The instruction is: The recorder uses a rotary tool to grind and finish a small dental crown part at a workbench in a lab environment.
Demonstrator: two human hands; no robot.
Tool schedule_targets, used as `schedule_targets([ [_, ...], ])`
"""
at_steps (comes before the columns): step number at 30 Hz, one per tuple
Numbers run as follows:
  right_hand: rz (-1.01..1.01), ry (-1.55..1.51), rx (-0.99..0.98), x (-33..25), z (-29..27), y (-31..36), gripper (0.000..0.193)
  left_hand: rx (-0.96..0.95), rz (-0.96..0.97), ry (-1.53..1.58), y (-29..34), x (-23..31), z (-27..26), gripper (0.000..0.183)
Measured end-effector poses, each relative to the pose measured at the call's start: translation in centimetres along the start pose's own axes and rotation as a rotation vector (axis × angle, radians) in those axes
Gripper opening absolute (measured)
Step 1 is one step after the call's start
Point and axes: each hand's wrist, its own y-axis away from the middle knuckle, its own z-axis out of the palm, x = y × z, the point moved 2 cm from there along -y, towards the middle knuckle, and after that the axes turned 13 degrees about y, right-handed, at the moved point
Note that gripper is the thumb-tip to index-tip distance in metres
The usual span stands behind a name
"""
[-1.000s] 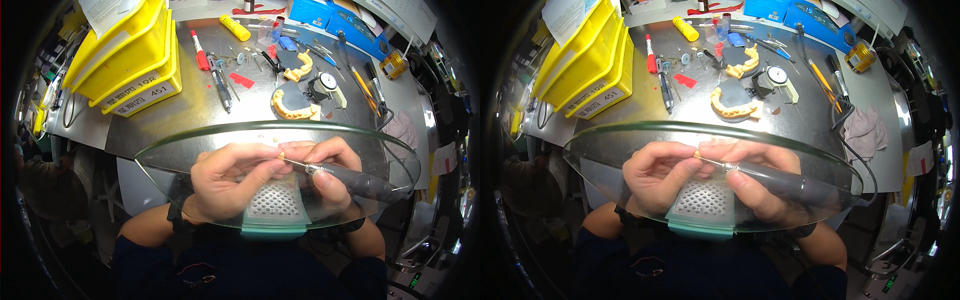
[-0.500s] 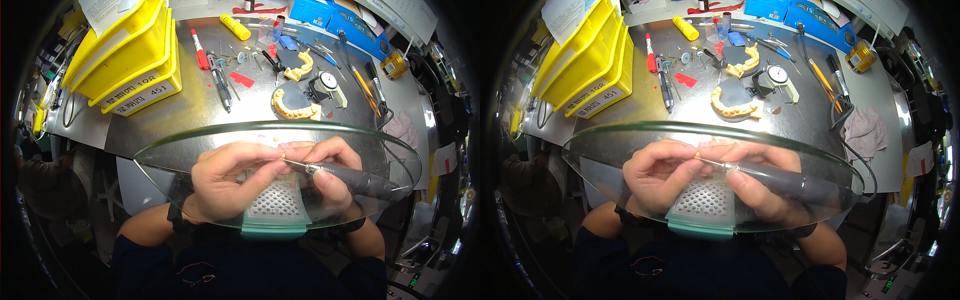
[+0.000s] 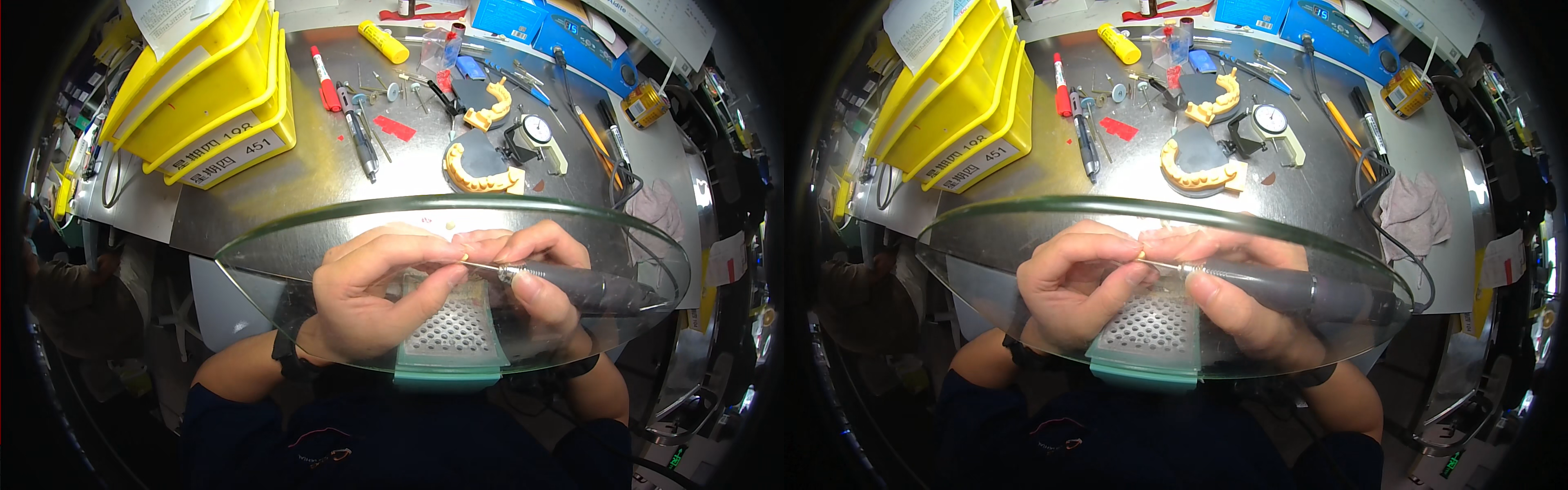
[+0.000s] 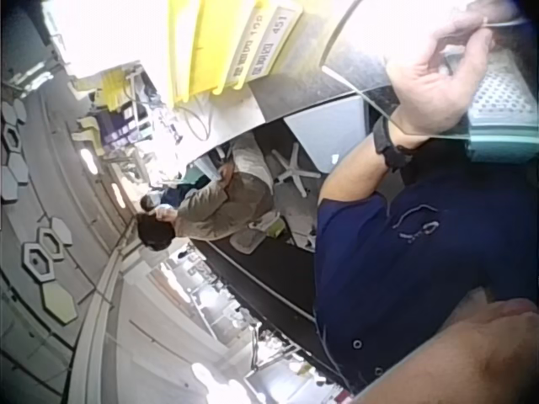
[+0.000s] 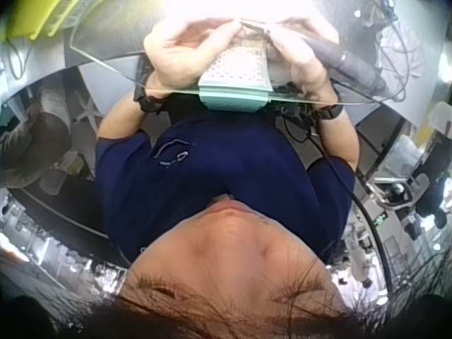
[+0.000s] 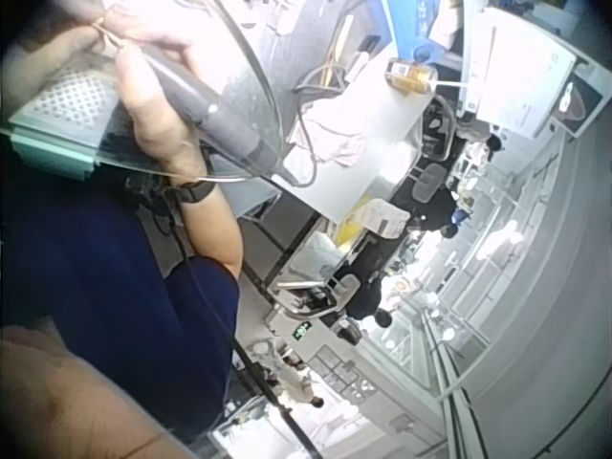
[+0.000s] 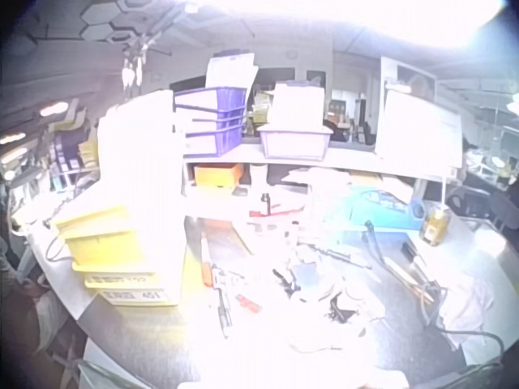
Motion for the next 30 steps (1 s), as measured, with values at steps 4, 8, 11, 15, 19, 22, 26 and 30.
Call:
schedule_targets([
  [4, -0.001, -0.041, 0.006, 0.28, -0.01, -0.08, 0.022, -0.003, 0.02, 0.003, -0.12, 0.0, 0.1, 0.022],
  [8, -0.015, -0.079, 0.008, 0.42, -0.02, -0.08, 0.022, 0.004, 0.01, 0.001, -0.07, -0.03, 0.1, 0.022],
  [11, 0.0, -0.033, -0.002, 0.17, -0.08, 0.01, 0.021, -0.008, 0.031, -0.007, -0.19, -0.02, 0.04, 0.023],
  [15, 0.022, -0.075, -0.002, 0.08, -0.09, 0.05, 0.02, 0.013, 0.02, -0.022, -0.02, 0.11, 0.16, 0.023],
  [19, 0.035, -0.106, -0.007, 0.0, -0.02, 0.09, 0.019, 0.031, 0.001, -0.003, 0.08, 0.05, -0.02, 0.023],
  [22, 0.032, -0.099, -0.009, 0.03, -0.05, 0.09, 0.019, 0.02, 0.012, -0.014, 0.08, -0.03, -0.04, 0.024],
  [26, 0.027, -0.065, -0.013, -0.1, 0.02, 0.06, 0.019, 0.015, 0.029, -0.03, -0.01, -0.05, -0.12, 0.024],
  [30, 0.035, -0.065, -0.023, -0.14, -0.01, 0.02, 0.019, 0.006, 0.04, -0.072, -0.02, 0.01, -0.18, 0.024],
])
